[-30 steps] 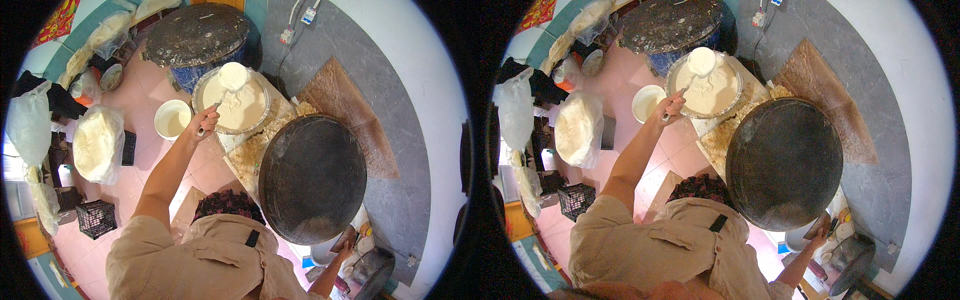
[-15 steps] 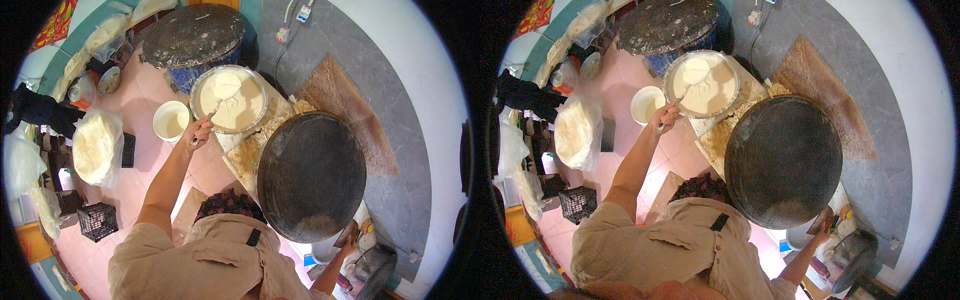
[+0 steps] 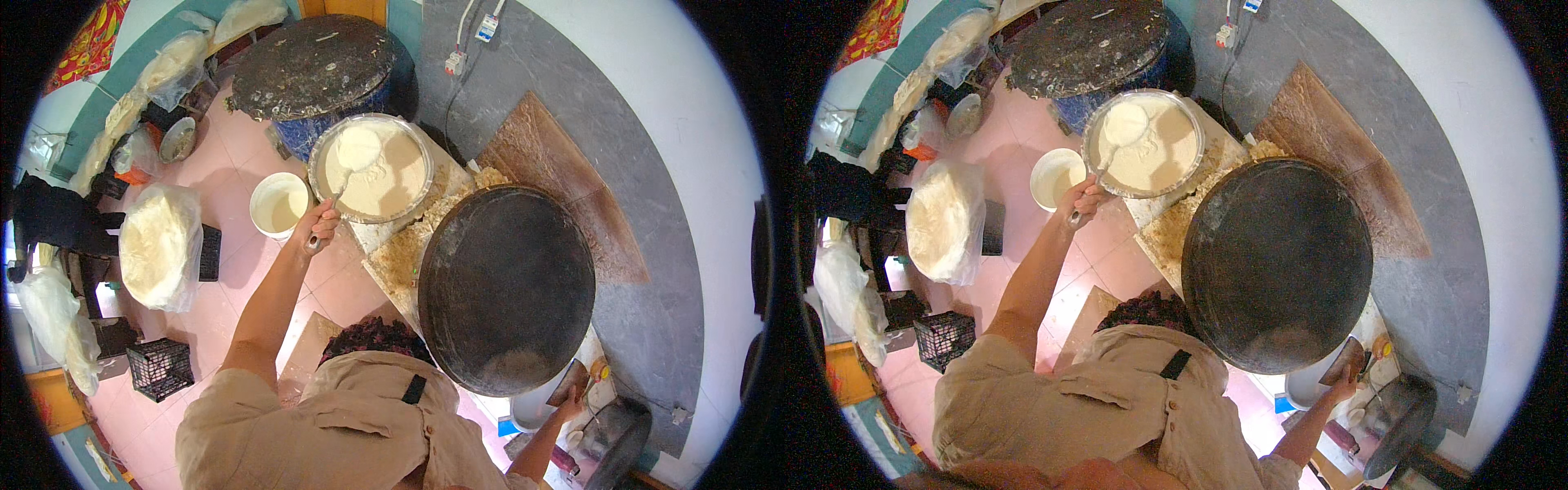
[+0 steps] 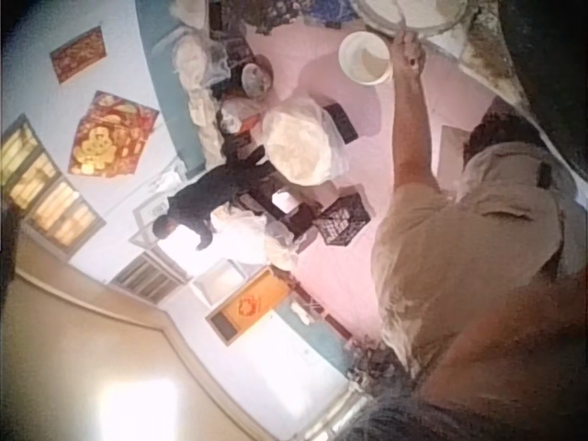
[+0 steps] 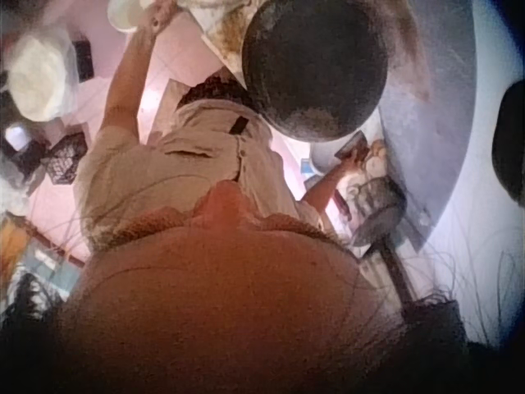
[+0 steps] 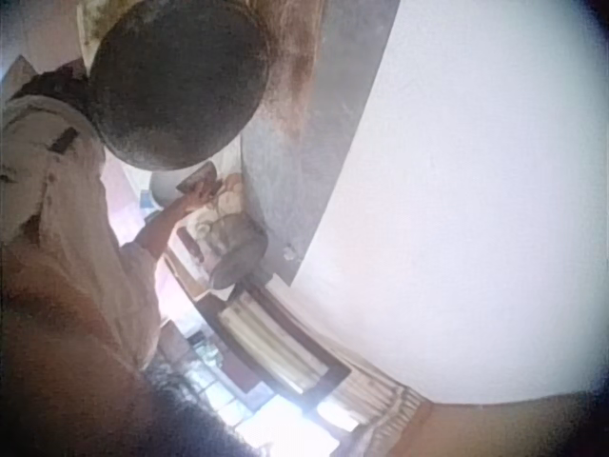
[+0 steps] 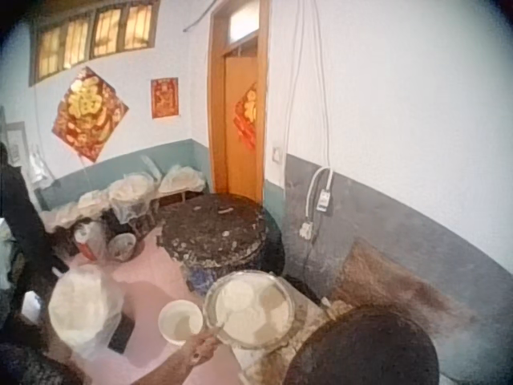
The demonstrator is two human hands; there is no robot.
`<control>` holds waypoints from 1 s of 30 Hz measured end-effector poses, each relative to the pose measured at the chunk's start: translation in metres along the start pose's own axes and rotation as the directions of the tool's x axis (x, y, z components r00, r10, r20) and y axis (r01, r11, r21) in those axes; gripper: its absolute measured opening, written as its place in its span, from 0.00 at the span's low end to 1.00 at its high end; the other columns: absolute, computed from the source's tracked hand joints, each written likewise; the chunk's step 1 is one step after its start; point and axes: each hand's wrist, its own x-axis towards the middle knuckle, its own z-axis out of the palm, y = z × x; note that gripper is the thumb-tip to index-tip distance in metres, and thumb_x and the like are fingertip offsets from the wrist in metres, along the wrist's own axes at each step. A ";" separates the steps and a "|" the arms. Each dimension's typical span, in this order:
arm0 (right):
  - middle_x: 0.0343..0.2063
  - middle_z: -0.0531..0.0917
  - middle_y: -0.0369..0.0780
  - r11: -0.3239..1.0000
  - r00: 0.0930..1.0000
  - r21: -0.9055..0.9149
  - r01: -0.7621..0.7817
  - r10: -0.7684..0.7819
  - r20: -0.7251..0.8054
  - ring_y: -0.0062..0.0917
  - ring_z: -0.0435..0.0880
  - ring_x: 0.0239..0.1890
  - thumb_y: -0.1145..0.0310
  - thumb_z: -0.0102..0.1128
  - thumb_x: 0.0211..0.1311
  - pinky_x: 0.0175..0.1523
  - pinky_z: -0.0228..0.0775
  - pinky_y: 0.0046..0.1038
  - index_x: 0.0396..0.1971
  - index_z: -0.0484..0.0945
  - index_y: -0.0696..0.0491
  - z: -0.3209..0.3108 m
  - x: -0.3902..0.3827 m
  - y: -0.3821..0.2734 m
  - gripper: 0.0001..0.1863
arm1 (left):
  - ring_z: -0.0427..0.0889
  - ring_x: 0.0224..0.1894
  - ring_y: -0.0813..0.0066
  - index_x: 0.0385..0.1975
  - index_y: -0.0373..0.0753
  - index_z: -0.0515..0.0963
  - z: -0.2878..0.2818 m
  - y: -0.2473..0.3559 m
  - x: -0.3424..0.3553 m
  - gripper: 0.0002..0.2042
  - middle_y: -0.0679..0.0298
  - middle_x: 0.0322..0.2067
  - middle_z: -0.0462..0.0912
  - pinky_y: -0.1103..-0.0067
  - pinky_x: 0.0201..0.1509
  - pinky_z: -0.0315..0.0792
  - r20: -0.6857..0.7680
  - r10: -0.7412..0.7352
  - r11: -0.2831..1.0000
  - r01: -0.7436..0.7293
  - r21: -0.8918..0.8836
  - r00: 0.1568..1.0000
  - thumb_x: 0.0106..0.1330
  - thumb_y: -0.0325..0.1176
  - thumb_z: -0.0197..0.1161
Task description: The person ladles batter onto a large round griddle, spreads it into a thin circle using a wooden tool, then uses a blue plastic scraper to lift and remove the cooked crepe. The process is repeated with a second crepe.
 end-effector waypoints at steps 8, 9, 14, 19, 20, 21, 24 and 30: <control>0.45 0.82 0.50 0.998 0.998 0.011 -0.059 0.059 -0.026 0.40 0.81 0.48 0.52 0.69 0.51 0.56 0.69 0.32 0.49 0.78 0.61 -0.019 -0.019 -0.010 0.31 | 0.56 0.06 0.90 0.23 0.41 0.64 0.040 -0.005 -0.002 0.18 0.73 0.12 0.59 0.90 0.06 0.57 -0.074 -0.017 1.000 0.016 -0.007 0.997 0.77 0.41 0.39; 0.45 0.83 0.51 0.998 0.998 0.047 -0.033 0.035 -0.043 0.40 0.82 0.47 0.51 0.68 0.51 0.55 0.70 0.33 0.49 0.78 0.62 -0.012 -0.013 0.004 0.32 | 0.56 0.06 0.90 0.26 0.40 0.64 0.037 0.001 -0.006 0.16 0.73 0.14 0.61 0.91 0.06 0.56 0.075 -0.021 0.999 0.017 0.048 0.997 0.76 0.40 0.39; 0.40 0.84 0.50 0.997 0.996 0.037 -0.071 0.072 -0.043 0.41 0.83 0.42 0.50 0.69 0.49 0.51 0.73 0.34 0.46 0.80 0.62 -0.006 -0.001 0.027 0.32 | 0.57 0.06 0.90 0.29 0.41 0.66 0.076 -0.023 -0.048 0.14 0.72 0.12 0.61 0.91 0.04 0.55 0.036 0.196 0.935 -0.198 0.293 0.980 0.76 0.40 0.39; 0.41 0.84 0.50 0.995 0.999 0.095 -0.034 0.035 -0.012 0.40 0.84 0.41 0.53 0.70 0.50 0.50 0.74 0.35 0.47 0.79 0.62 0.002 0.007 0.035 0.30 | 0.57 0.07 0.89 0.23 0.41 0.65 0.000 -0.002 0.001 0.18 0.72 0.11 0.61 0.89 0.05 0.56 0.145 -0.020 0.997 0.009 0.075 0.989 0.76 0.40 0.39; 0.41 0.84 0.51 0.994 0.999 0.110 -0.017 0.020 -0.029 0.40 0.84 0.41 0.54 0.69 0.51 0.50 0.74 0.35 0.47 0.79 0.62 -0.002 0.001 0.027 0.30 | 0.58 0.07 0.87 0.23 0.39 0.65 0.006 -0.005 0.007 0.18 0.71 0.11 0.62 0.89 0.05 0.54 0.029 0.028 0.997 -0.030 0.074 0.999 0.76 0.40 0.39; 0.42 0.84 0.51 0.992 0.999 0.122 0.004 0.001 -0.043 0.40 0.84 0.41 0.54 0.69 0.51 0.50 0.74 0.35 0.48 0.79 0.62 -0.007 -0.006 0.019 0.30 | 0.58 0.06 0.88 0.22 0.40 0.64 0.009 -0.008 0.010 0.18 0.72 0.10 0.61 0.89 0.06 0.55 0.005 0.048 0.995 -0.049 0.093 0.999 0.76 0.40 0.40; 0.39 0.85 0.49 0.995 0.993 0.083 0.054 -0.045 -0.110 0.37 0.84 0.40 0.53 0.68 0.52 0.48 0.74 0.33 0.45 0.81 0.61 -0.014 -0.005 0.027 0.28 | 0.56 0.05 0.89 0.20 0.42 0.62 0.006 -0.004 0.019 0.19 0.74 0.10 0.60 0.89 0.06 0.56 0.029 0.031 0.996 -0.034 0.080 0.999 0.76 0.40 0.41; 0.42 0.84 0.51 0.994 0.999 0.108 -0.008 0.012 -0.037 0.38 0.84 0.42 0.53 0.69 0.51 0.49 0.74 0.34 0.46 0.80 0.61 -0.021 -0.014 0.029 0.29 | 0.58 0.05 0.88 0.19 0.43 0.62 0.058 0.009 -0.017 0.20 0.73 0.07 0.61 0.89 0.06 0.57 0.278 -0.122 0.992 0.124 0.008 0.953 0.75 0.44 0.41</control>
